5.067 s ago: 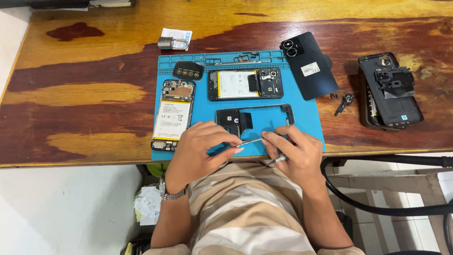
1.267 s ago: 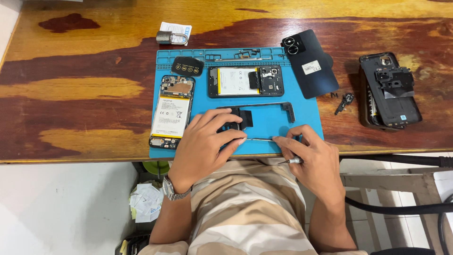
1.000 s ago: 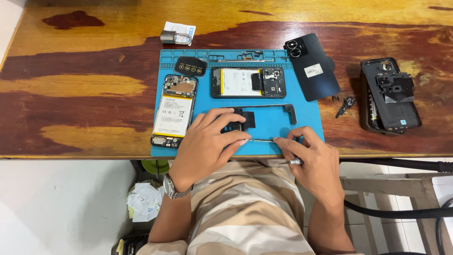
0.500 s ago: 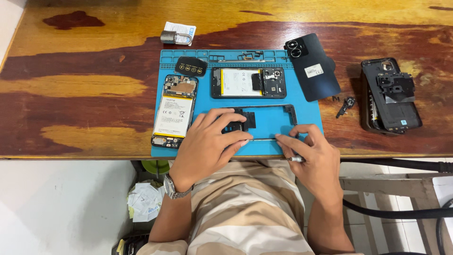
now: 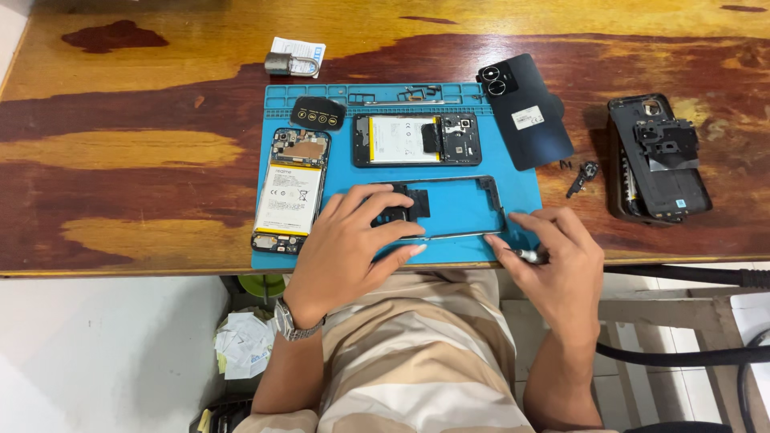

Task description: The person repairs a disassembled smartphone at a workbench. They unscrew screws from the phone's midframe with a screwdriver, lift the battery and flex cables out of the housing, reposition the frame, and continue driving screws while holding the phone upright.

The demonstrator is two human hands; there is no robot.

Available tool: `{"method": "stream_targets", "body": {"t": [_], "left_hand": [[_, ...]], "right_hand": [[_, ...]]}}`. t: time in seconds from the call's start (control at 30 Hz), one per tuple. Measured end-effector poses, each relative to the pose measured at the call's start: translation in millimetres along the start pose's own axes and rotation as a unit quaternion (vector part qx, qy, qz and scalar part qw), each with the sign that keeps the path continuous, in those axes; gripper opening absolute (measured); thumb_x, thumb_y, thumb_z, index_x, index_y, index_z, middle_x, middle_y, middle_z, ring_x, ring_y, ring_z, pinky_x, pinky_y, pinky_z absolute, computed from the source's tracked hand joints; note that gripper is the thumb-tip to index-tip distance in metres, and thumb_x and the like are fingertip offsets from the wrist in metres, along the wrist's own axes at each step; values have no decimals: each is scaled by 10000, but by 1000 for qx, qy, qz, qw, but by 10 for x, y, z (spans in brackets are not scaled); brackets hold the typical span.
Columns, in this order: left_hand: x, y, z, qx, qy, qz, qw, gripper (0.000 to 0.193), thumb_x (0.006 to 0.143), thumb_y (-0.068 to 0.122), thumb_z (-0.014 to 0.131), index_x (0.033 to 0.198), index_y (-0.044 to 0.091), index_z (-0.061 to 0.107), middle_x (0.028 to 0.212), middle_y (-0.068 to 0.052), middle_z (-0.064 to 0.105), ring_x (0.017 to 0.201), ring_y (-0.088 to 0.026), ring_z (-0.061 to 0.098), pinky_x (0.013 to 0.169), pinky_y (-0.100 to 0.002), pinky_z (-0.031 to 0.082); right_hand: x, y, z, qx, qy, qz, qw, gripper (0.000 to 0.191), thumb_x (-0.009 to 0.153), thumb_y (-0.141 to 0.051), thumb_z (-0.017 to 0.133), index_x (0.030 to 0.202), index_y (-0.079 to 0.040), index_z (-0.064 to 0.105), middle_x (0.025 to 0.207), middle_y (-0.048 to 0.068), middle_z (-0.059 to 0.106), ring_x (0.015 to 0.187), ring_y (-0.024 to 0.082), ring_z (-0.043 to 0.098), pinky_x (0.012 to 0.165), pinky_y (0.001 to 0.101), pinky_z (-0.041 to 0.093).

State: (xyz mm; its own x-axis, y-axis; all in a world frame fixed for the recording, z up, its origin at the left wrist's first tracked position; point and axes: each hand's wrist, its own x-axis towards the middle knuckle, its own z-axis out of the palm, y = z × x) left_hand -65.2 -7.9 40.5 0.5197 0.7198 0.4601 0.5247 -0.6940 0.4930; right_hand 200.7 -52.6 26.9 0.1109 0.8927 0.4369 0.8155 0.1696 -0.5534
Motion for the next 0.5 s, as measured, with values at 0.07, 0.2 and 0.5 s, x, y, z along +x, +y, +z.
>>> {"method": "stream_targets", "body": {"t": [0.07,0.2,0.5], "left_hand": [[1,2,-3,-2,-1,-5,1000,183,917,328,731,1020,188,787,1247,-24,672,1254,-288,564,971,-432,447],[5,1,-4,-2,0,-3,1000,184,913,323,734,1019,182,788,1246,-24,674,1250,-288,567,971,-431,450],[-5,-1,-6,0,4,0,1000,153,887,230,725,1017,177,786,1249,-31,672,1263,-287,568,976,-429,449]], "right_hand": [[25,-11,-8,-9,-13,5,1000,381,744,-188,920,1065,-43,774,918,67,669,633,176,624,569,308,498],[29,-39,-3,-27,-18,2,999,363,761,-220,907,1058,-52,784,934,64,686,633,181,629,574,310,495],[23,-64,-8,-31,-19,5,999,375,768,-231,893,1101,-97,785,907,36,663,610,179,603,553,322,480]]}}
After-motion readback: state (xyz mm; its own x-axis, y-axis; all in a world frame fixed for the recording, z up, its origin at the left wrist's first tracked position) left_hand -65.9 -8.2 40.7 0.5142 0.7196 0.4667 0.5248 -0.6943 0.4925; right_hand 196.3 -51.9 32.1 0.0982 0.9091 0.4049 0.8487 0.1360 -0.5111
